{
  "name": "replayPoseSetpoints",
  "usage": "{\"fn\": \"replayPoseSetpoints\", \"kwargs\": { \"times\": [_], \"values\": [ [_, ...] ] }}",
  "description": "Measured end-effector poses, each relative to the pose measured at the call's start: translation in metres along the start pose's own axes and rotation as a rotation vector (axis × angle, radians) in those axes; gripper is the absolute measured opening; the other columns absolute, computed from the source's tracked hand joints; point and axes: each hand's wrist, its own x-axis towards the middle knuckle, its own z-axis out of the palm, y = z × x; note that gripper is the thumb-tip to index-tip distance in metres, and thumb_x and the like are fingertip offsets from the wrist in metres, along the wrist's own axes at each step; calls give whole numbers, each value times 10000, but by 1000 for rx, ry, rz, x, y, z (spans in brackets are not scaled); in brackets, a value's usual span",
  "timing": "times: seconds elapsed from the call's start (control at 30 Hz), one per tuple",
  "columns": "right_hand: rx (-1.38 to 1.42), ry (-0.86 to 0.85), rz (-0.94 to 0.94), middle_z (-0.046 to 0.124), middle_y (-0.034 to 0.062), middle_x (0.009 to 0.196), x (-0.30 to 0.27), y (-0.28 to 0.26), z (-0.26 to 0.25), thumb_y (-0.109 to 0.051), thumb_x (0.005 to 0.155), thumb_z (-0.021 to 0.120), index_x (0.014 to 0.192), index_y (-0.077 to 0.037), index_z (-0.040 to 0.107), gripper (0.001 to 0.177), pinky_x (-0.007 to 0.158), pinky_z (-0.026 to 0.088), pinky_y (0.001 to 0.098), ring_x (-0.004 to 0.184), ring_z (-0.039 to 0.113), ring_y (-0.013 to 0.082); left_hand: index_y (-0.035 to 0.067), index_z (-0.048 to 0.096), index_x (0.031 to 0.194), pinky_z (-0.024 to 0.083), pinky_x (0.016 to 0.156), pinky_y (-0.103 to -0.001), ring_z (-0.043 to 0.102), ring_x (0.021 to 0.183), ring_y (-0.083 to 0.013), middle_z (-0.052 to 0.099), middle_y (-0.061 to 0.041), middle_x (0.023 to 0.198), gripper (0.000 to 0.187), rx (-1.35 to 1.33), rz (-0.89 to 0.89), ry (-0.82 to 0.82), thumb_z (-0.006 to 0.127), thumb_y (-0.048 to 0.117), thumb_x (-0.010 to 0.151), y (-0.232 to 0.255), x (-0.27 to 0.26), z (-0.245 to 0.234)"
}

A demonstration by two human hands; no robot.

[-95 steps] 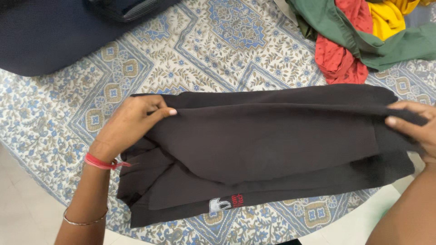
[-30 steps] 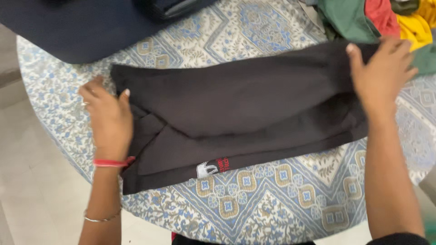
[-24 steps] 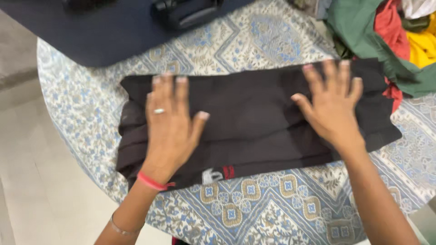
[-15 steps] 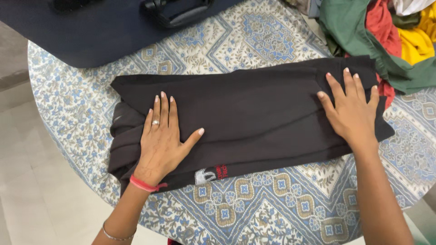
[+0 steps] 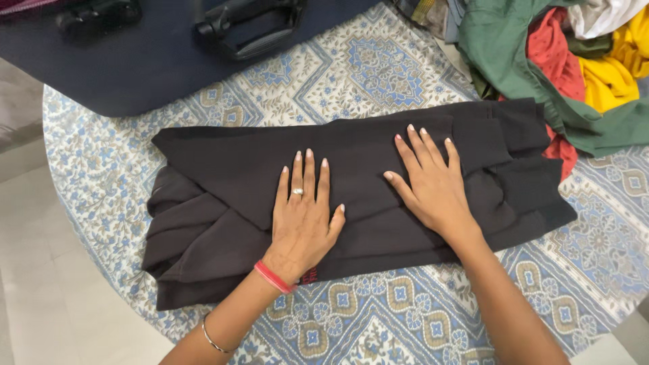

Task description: The person buttons a black shirt and then folds it on a patterned table before placing it into a blue suitcase.

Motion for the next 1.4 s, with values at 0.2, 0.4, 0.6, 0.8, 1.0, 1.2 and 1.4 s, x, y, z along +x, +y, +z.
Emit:
{"fn": "replayPoseSetpoints", "kwargs": {
  "times": [0.2,0.4,0.6,0.8,1.0,1.2,1.4],
  "values": [
    [-39,41,30,440,165,1589,-3,2,5,-411,1024,497,1522,-99,482,588,1194,196,623,1484,368,345,-94,403,1480,195,1225,-551,290,1497,-428,362,-308,1565,731,15,19,30,558,331,905,47,43,24],
    [-299,109,328,451,149,1602,-25,38,-9,-462,1009,503,1532,-105,473,634,1126,164,758,1494,331,422,-86,405,1496,218,1246,-537,304,1519,-416,372,-301,1589,705,-206,119,158,561,211,876,95,73,56],
    [-294,101,754,468,328,1490,-41,77,-33,-766,943,514,1550,30,403,1007,957,355,731,1361,407,504,-86,408,1489,238,1208,-550,340,1477,-422,390,-301,1560,661,-251,131,98,543,188,903,94,73,54],
    [-215,-44,901,550,316,1306,-38,86,-42,-826,857,545,1460,75,451,1088,917,471,612,1179,552,501,-98,413,1477,255,1196,-545,374,1454,-423,420,-309,1539,635,-237,153,92,527,188,921,92,72,50],
    [-62,-32,983,571,347,1275,-31,96,-52,-858,718,675,1264,95,567,1103,865,516,584,1126,607,513,-94,433,1476,261,1187,-548,391,1448,-413,440,-312,1520,635,-226,151,129,529,192,917,93,72,56],
    [103,-53,1024,712,313,1153,-32,107,-48,-715,724,745,1328,13,594,957,914,540,530,1073,691,467,-83,454,1465,266,1187,-551,405,1438,-413,452,-311,1511,620,-219,162,151,533,194,917,93,71,61],
    [165,251,761,689,228,1206,-43,119,-33,-543,719,839,1295,-20,595,816,877,514,497,1101,662,414,-64,467,1456,277,1177,-549,431,1419,-406,477,-298,1493,600,-206,177,186,535,198,921,92,67,63]
  ]
}}
